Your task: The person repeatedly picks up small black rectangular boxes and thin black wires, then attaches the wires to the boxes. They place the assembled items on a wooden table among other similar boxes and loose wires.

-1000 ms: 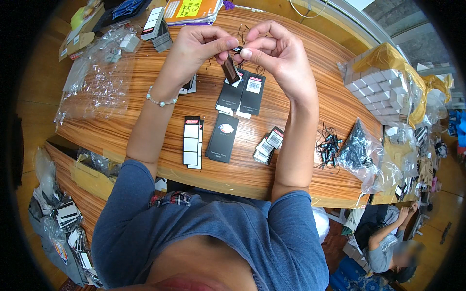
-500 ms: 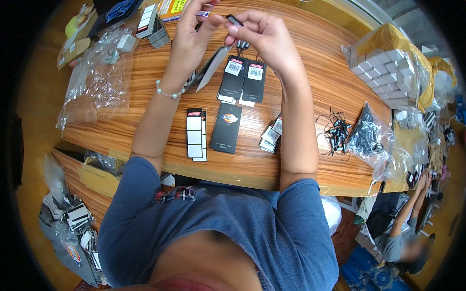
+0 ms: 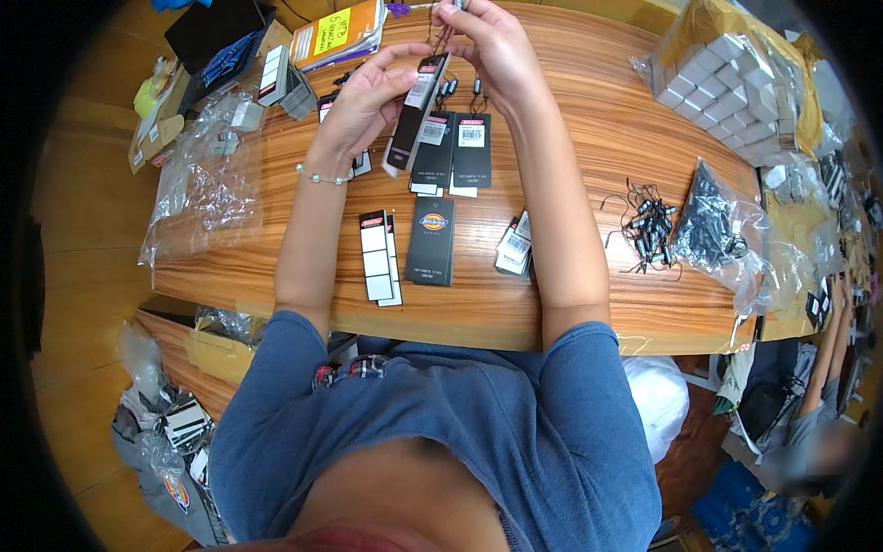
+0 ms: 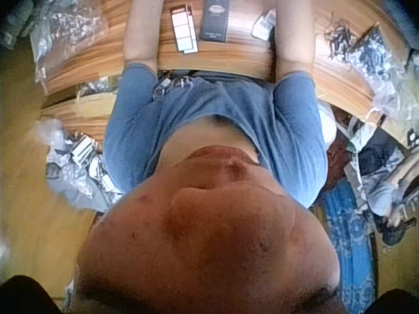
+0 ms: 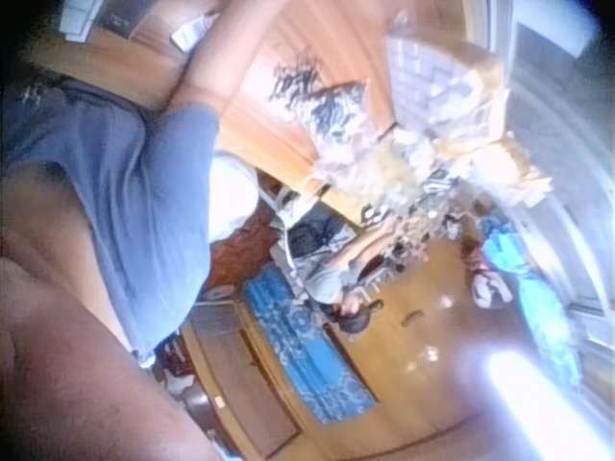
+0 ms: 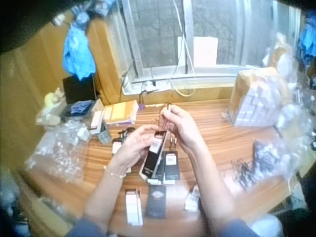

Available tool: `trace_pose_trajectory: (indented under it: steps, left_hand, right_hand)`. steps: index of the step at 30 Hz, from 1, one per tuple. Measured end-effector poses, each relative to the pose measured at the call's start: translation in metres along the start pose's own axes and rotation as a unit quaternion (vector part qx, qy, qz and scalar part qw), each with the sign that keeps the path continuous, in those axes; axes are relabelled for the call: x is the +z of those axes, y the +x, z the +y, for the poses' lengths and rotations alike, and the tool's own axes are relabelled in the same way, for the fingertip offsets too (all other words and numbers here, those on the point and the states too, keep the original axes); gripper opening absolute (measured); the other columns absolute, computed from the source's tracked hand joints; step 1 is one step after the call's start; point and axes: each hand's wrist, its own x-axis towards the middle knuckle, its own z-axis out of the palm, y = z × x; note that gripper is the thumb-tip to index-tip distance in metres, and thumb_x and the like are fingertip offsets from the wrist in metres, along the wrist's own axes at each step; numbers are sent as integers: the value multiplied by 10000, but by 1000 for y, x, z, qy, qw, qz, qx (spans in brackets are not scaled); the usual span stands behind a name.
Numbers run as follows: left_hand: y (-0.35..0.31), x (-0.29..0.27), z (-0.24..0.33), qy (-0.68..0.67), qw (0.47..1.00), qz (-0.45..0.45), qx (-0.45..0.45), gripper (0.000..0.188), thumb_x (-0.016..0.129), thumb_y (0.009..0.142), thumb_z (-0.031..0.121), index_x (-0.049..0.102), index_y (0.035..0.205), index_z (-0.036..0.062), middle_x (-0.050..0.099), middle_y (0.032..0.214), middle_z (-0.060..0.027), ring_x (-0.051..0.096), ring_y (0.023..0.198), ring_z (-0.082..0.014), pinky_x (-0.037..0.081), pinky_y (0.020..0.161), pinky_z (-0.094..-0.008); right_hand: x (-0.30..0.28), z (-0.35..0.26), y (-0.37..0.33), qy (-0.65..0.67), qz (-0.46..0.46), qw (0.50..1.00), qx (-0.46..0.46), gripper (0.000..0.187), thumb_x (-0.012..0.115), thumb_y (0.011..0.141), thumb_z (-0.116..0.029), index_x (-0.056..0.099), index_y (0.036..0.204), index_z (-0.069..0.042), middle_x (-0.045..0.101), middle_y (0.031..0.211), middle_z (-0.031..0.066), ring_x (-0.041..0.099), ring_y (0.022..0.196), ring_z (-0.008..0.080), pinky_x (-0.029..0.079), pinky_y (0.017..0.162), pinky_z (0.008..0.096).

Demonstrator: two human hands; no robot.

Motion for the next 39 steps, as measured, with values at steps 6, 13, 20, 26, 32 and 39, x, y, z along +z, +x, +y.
trace_pose_trajectory:
  steps: [6,13,20,26,32,39]
  left_hand:
    - [4,-1,-41,134,988,12,-73,317,588,847,121,538,1157,72,648,846,11,573,757,-24,458,628,-148]
    - [9,2,-64,207,969,69,-119,261,616,823,114,580,1065,20,651,828,-10,578,677,-31,476,564,-161]
    - [12,2,-74,571,815,85,58,250,672,748,234,651,935,69,629,807,-83,590,774,-210,476,695,-336]
    - [-22,16,-53,572,809,125,47,495,661,758,306,526,1176,78,479,1143,-130,404,1120,-293,349,956,-362]
    - [-106,27,-31,518,845,121,58,451,651,771,260,527,1153,53,487,1113,-135,410,1085,-293,348,943,-386]
    - [-138,32,-35,585,809,51,-34,526,699,700,351,558,1128,79,497,1097,-92,408,1038,-264,311,927,-373]
  right_hand:
    - [-25,-10,2,85,-3,996,-17,134,448,901,-197,503,816,-109,462,643,-4,443,591,108,395,583,250]
    - [-43,3,16,92,67,993,-18,134,425,904,-181,486,800,-122,392,537,-22,378,489,103,362,512,252]
    - [-76,30,61,-65,58,993,81,109,483,890,-186,543,867,-98,523,668,4,461,574,106,400,575,249]
    - [-97,75,98,-265,149,939,162,94,630,756,-181,666,808,-111,485,575,-12,391,477,106,325,427,244]
    - [-110,88,114,-291,173,906,254,109,589,791,-149,601,724,-64,446,519,4,342,411,116,280,358,280]
    - [-115,70,97,-376,183,891,177,147,577,820,-204,611,857,-66,513,575,15,410,447,100,329,388,257]
